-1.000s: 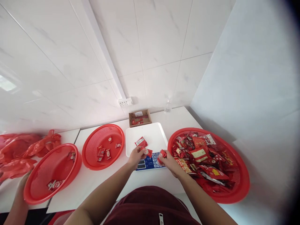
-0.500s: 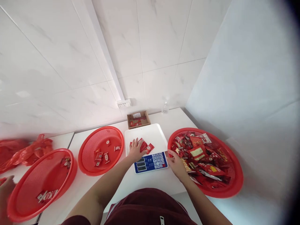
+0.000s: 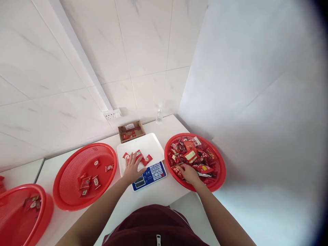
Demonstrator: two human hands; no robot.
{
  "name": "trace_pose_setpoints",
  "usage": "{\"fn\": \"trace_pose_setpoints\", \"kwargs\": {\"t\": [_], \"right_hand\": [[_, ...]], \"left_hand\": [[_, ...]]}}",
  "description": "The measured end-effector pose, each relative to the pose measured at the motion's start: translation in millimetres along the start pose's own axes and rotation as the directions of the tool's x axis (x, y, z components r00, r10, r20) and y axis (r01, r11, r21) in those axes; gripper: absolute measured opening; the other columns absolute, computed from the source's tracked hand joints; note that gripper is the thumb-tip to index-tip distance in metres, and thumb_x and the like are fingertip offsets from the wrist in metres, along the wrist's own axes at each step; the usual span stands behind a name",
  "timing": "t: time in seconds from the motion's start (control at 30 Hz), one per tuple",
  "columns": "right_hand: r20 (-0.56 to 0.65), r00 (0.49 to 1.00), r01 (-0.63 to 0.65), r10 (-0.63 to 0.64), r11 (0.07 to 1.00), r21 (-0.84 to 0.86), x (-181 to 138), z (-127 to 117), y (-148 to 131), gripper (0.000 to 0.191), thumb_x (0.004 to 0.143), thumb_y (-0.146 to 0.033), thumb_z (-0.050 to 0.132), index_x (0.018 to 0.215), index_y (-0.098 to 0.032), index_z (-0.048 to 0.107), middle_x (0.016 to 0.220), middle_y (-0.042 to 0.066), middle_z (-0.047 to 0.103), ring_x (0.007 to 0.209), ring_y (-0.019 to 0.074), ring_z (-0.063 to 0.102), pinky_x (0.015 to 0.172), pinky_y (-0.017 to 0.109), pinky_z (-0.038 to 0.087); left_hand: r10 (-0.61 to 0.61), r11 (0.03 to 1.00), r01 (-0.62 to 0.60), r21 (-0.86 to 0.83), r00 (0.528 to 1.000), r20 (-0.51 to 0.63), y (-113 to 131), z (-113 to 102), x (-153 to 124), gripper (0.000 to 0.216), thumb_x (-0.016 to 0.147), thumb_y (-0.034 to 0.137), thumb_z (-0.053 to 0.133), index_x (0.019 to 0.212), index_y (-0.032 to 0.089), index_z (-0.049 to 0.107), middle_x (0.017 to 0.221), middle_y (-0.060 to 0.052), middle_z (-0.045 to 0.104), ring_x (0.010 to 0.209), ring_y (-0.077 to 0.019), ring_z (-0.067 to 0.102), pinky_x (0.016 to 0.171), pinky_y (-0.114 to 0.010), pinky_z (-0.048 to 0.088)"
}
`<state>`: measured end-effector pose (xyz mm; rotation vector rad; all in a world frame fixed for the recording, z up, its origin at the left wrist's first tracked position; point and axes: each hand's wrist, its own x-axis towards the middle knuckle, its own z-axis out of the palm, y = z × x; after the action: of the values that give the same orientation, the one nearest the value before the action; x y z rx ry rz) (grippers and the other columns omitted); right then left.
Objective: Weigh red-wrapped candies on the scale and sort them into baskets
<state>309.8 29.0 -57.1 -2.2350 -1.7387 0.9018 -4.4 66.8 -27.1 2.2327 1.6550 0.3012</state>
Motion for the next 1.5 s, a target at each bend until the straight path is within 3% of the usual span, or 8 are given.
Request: {"fn": "trace_pose_setpoints", "kwargs": {"t": [0.13,0.27,0.4,0.63,0.8,0.97,1.23,1.5], "right_hand": [[-0.108,0.994,-0.032,0.030,0.999,-0.018,20,7,-19,0.055,0.080,-0.031,0.050,0.131,-0.014,0.039,0.130,0.017,0.046,0.118,0.0260,0.046,0.090,0.033,0.038],[-0.153,0.976,-0.161,0.154,0.986,-0.031,33,22,-25,0.066,0.073,-0.033,0.058,0.132,-0.012,0.034,0.123,0.020,0.050,0.111,0.0304,0.051,0.086,0.036,0.040],[-0.115,0.977,-0.169,0.177,0.983,0.074,37,25,-9,0.056,0.079,-0.027,0.050,0.130,-0.014,0.035,0.114,0.015,0.059,0.097,0.0232,0.060,0.078,0.030,0.042],[-0.061,0.992,-0.111,0.113,0.993,0.032,29,18,13,0.035,0.077,-0.023,0.052,0.111,-0.018,0.056,0.117,0.012,0.059,0.104,0.0228,0.056,0.083,0.028,0.039],[-0.063,0.989,-0.127,0.130,0.991,0.050,30,20,1,0.048,0.073,-0.028,0.058,0.120,-0.020,0.050,0.111,0.013,0.062,0.103,0.0268,0.057,0.082,0.034,0.041],[-0.050,0.991,-0.111,0.121,0.980,0.165,32,14,-2,0.031,0.081,-0.031,0.048,0.107,-0.018,0.059,0.097,0.011,0.068,0.092,0.0240,0.062,0.079,0.032,0.043],[-0.166,0.984,-0.010,0.073,0.937,0.348,9,-24,16,0.040,0.082,-0.036,0.046,0.116,-0.015,0.052,0.110,0.011,0.064,0.102,0.0223,0.059,0.086,0.031,0.043],[0.089,0.996,-0.014,0.018,0.999,-0.045,-14,-53,30,0.035,0.069,-0.012,0.053,0.102,-0.018,0.064,0.102,0.011,0.068,0.093,0.0266,0.062,0.079,0.033,0.042]], "left_hand": [[-0.023,0.996,0.020,-0.089,0.999,-0.035,7,2,-36,0.057,0.082,0.050,0.047,0.132,0.025,0.041,0.149,-0.011,0.024,0.139,-0.0297,0.007,0.109,-0.053,0.008],[-0.071,0.988,0.067,-0.141,0.997,-0.025,2,2,-65,0.053,0.083,0.047,0.048,0.130,0.025,0.043,0.147,-0.011,0.029,0.139,-0.0292,0.009,0.109,-0.053,0.012],[-0.106,0.984,0.095,-0.154,0.992,-0.065,-11,4,-81,0.053,0.083,0.048,0.046,0.130,0.022,0.043,0.146,-0.012,0.031,0.139,-0.0286,0.012,0.109,-0.051,0.017],[-0.098,0.982,0.078,-0.173,0.988,-0.116,-17,14,-81,0.050,0.084,0.047,0.044,0.127,0.021,0.046,0.143,-0.012,0.036,0.137,-0.0294,0.019,0.106,-0.053,0.025],[-0.049,0.984,0.033,-0.175,0.995,-0.087,-2,13,-73,0.048,0.085,0.045,0.045,0.127,0.023,0.046,0.143,-0.010,0.035,0.137,-0.0283,0.018,0.106,-0.053,0.025],[-0.029,0.983,0.021,-0.183,0.999,-0.042,3,8,-70,0.049,0.085,0.046,0.045,0.127,0.022,0.046,0.143,-0.011,0.036,0.138,-0.0283,0.016,0.107,-0.053,0.024],[-0.044,0.979,0.029,-0.201,0.997,-0.070,-9,9,-75,0.049,0.086,0.046,0.042,0.127,0.019,0.045,0.139,-0.013,0.041,0.136,-0.0276,0.022,0.107,-0.050,0.028],[-0.005,0.981,-0.013,-0.194,0.996,-0.088,-4,10,-71,0.048,0.085,0.045,0.044,0.127,0.021,0.045,0.138,-0.011,0.043,0.135,-0.0275,0.024,0.105,-0.051,0.031]]}}
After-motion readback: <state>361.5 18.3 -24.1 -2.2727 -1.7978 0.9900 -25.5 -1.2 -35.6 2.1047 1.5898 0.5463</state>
